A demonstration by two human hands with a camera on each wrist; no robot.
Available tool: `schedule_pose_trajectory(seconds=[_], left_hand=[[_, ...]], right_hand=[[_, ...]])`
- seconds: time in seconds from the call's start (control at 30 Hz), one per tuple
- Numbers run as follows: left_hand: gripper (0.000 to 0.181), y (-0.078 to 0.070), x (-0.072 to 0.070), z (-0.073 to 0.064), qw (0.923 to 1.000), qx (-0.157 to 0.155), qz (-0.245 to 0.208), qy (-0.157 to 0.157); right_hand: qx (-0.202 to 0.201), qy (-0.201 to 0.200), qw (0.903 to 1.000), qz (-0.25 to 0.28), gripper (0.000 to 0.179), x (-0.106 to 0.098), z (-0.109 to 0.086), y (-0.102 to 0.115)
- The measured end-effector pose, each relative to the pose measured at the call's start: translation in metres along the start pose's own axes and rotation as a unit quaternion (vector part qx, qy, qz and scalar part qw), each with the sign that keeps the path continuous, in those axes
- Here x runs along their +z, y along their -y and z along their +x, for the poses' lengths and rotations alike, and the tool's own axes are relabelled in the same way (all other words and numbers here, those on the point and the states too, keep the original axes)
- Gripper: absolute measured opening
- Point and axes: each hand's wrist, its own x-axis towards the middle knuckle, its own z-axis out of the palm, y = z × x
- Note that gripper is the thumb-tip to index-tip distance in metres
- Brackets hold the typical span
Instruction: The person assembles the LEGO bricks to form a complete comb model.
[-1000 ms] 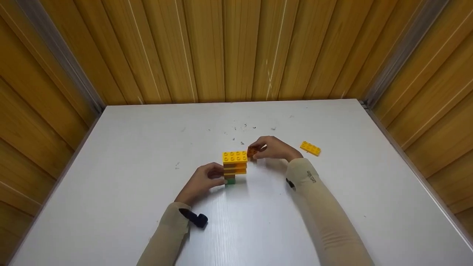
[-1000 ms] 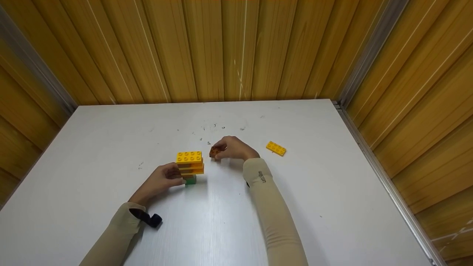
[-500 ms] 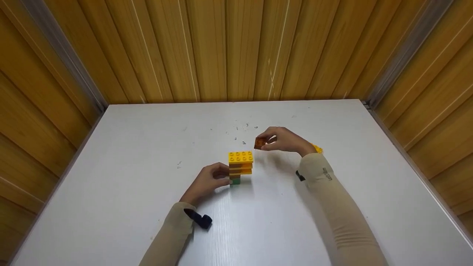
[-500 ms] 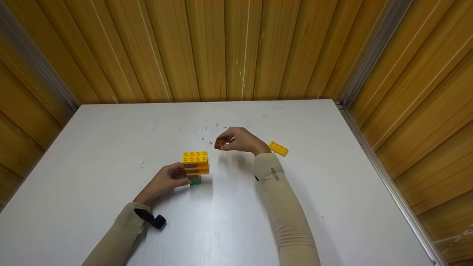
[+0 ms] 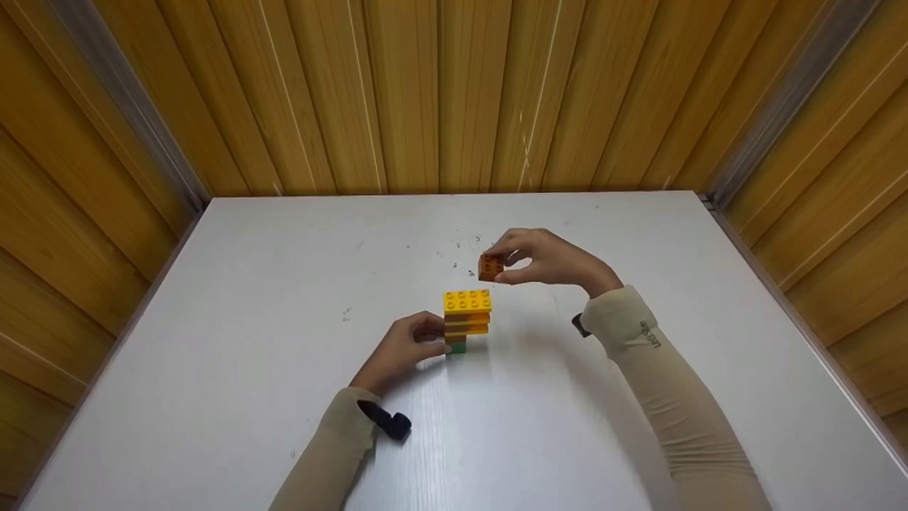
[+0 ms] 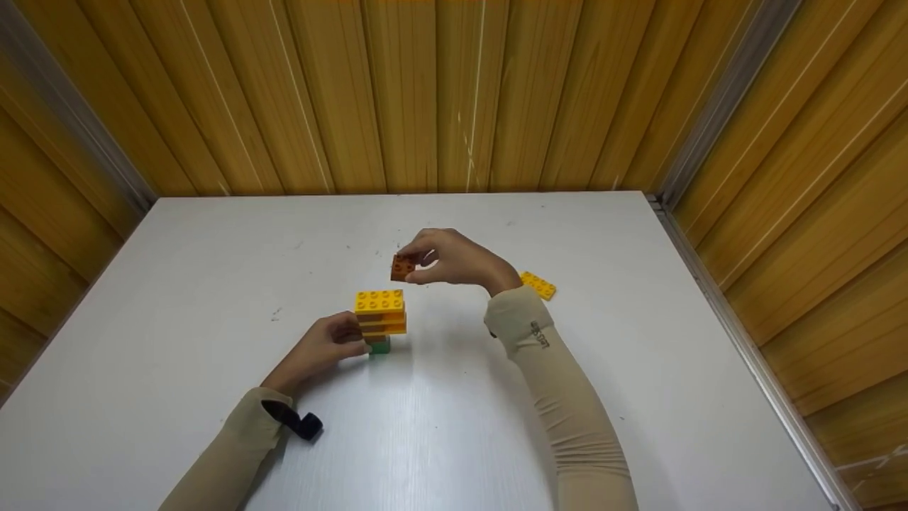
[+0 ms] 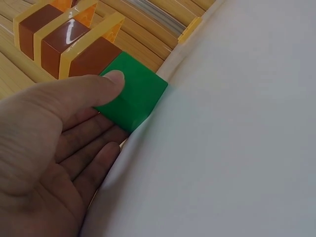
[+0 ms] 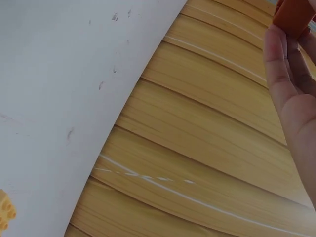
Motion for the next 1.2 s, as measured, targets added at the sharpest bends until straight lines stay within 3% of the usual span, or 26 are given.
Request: schedule_pose_trajectory(seconds=[0.5,0.87,1.2], left_hand=[[0.033,0.0,-0.001,0.0,0.9996,0.024,-0.007,0.012],[0.031,0.001,-0.001,0.002,0.9988,0.035,-0.029,0.015],[0.032,0.002,-0.001,0.001,0.9986,0.042,-0.029,0.017]], right_hand=[[-0.067,0.052,0.9954,-0.044,0.032,0.019,0.012,0.035],[-0.069,0.069,0.9924,-0.075,0.035,0.027,0.019,0.038],[-0.044,0.074,0.9916,-0.096,0.038,0.033,0.018,0.042]])
